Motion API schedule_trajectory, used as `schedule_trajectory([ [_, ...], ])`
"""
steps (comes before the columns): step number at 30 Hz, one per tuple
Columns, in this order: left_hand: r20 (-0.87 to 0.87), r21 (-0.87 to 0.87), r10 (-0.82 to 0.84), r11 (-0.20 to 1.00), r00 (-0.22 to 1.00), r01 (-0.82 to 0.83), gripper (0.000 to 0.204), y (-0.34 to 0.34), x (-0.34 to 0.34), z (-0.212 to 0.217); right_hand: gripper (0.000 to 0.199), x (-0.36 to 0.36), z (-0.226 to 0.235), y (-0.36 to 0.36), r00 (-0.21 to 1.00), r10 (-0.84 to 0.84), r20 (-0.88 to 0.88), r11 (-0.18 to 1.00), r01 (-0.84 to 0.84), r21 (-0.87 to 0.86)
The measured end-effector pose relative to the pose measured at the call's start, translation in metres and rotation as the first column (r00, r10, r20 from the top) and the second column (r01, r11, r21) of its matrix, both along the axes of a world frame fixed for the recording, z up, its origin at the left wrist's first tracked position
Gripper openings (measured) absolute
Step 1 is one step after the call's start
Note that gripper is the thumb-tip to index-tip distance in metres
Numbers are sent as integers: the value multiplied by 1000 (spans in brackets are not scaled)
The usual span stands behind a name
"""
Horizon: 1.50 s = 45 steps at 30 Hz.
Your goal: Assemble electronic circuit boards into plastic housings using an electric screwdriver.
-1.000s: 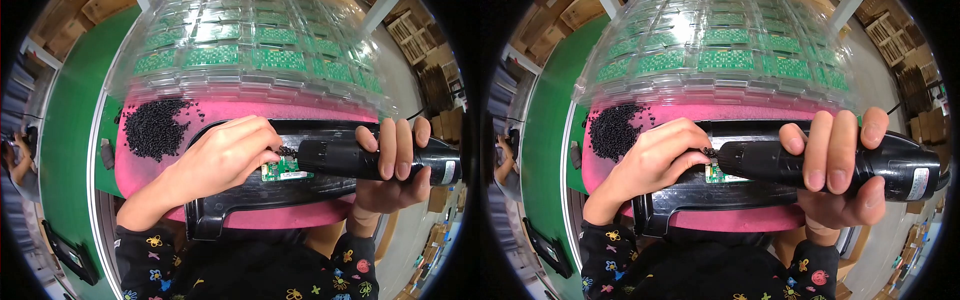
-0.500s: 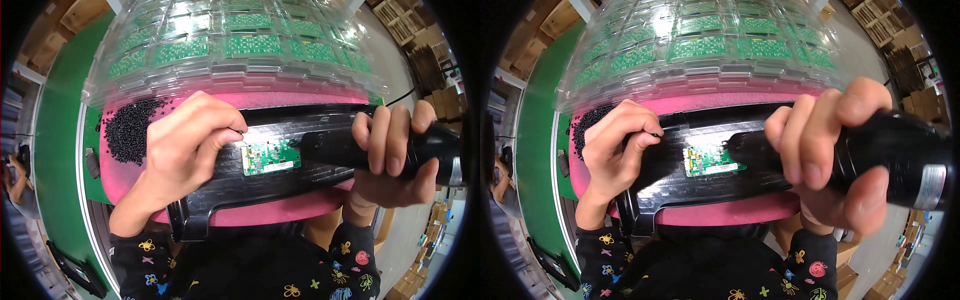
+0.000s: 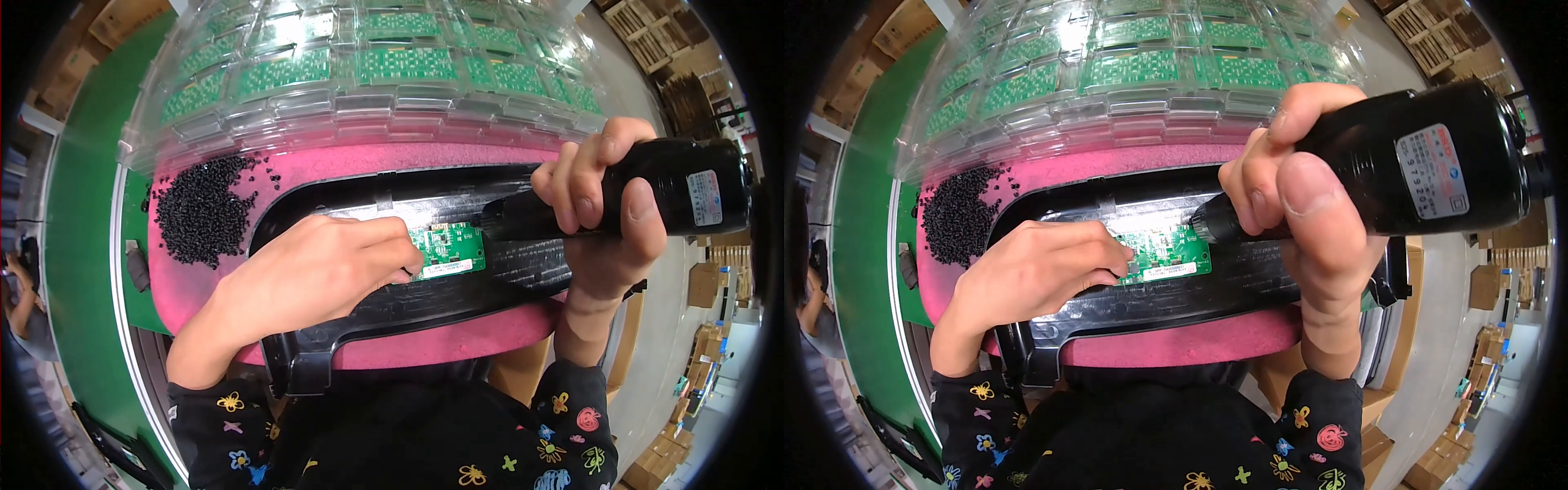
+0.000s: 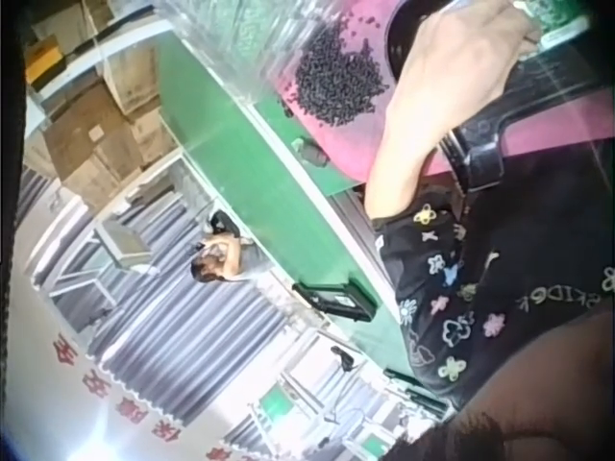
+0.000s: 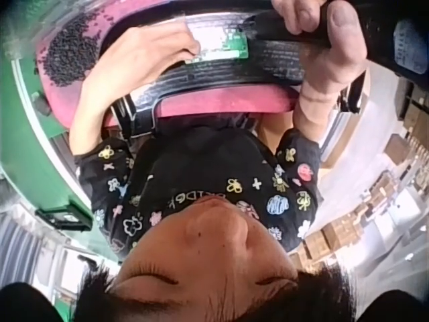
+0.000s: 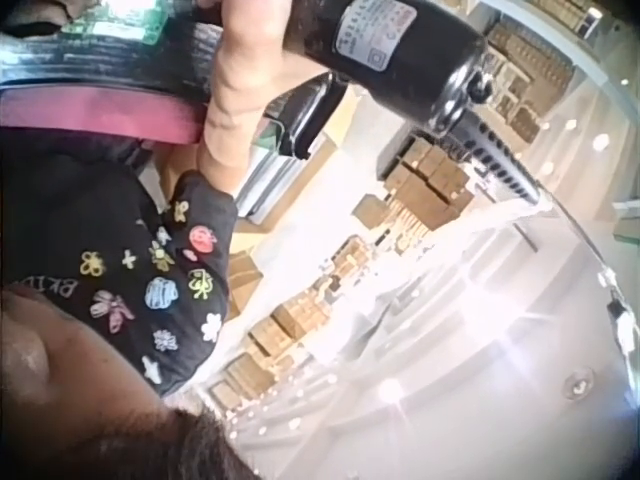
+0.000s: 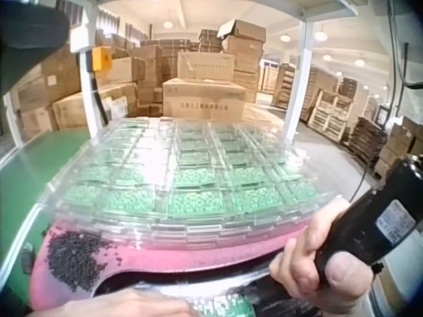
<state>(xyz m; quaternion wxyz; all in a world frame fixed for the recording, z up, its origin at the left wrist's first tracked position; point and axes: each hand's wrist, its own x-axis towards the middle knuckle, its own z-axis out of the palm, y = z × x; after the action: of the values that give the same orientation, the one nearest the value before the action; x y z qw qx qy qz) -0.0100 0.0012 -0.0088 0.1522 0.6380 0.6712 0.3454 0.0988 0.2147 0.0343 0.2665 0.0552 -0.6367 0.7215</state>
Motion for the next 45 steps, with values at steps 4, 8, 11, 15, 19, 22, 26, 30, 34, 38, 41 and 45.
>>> schedule_trajectory([
  [4, 68, -35, 12, 999, 998, -10, 13, 2, 0, -1, 31, -2, -1, 1, 999, 46, 25, 999, -47, 19],
  [8, 83, -43, 9, 999, 997, -5, 11, 3, -1, -1, 30, -7, 2, -8, 997, 18, 71, 999, -22, 50],
  [11, 107, 2, 6, 1000, 994, -7, 10, 1, -1, -2, 29, -9, 3, -13, 993, -57, 105, 993, 45, 113],
  [15, 109, 28, 10, 1000, 994, -13, 11, 2, -1, -5, 30, -6, 0, -12, 998, 17, 64, 1000, -19, 22],
  [19, 149, 98, 41, 994, 988, -56, 12, 3, -1, -8, 31, 5, 12, -13, 978, 186, -93, 982, -189, -29],
  [22, 141, 128, 55, 989, 989, -73, 14, -1, 2, -5, 30, 14, 30, -28, 937, 235, -258, 947, -280, -155],
  [26, 129, 190, 36, 980, 991, -60, 15, 2, 2, -1, 34, 11, 29, -37, 891, 218, -398, 946, -293, -137],
  [30, 108, 236, 50, 969, 993, -74, 18, 0, 3, -1, 34, 8, 28, -40, 893, 249, -375, 950, -300, -85],
  [34, 81, 242, 93, 964, 992, -110, 21, -1, 4, -5, 35, 8, 30, -46, 941, 205, -270, 969, -233, -79],
  [38, 71, 254, 129, 957, 989, -143, 17, -1, 2, -2, 35, 2, 37, -43, 952, 258, -167, 966, -257, 27],
  [41, 94, 180, 275, 940, 957, -288, 11, -4, -1, -3, 35, -7, 31, -48, 972, 215, -94, 977, -214, 26],
  [45, 75, 131, 383, 911, 921, -390, 10, -10, -6, -1, 35, -18, 14, -52, 988, 153, -12, 988, -153, 3],
])
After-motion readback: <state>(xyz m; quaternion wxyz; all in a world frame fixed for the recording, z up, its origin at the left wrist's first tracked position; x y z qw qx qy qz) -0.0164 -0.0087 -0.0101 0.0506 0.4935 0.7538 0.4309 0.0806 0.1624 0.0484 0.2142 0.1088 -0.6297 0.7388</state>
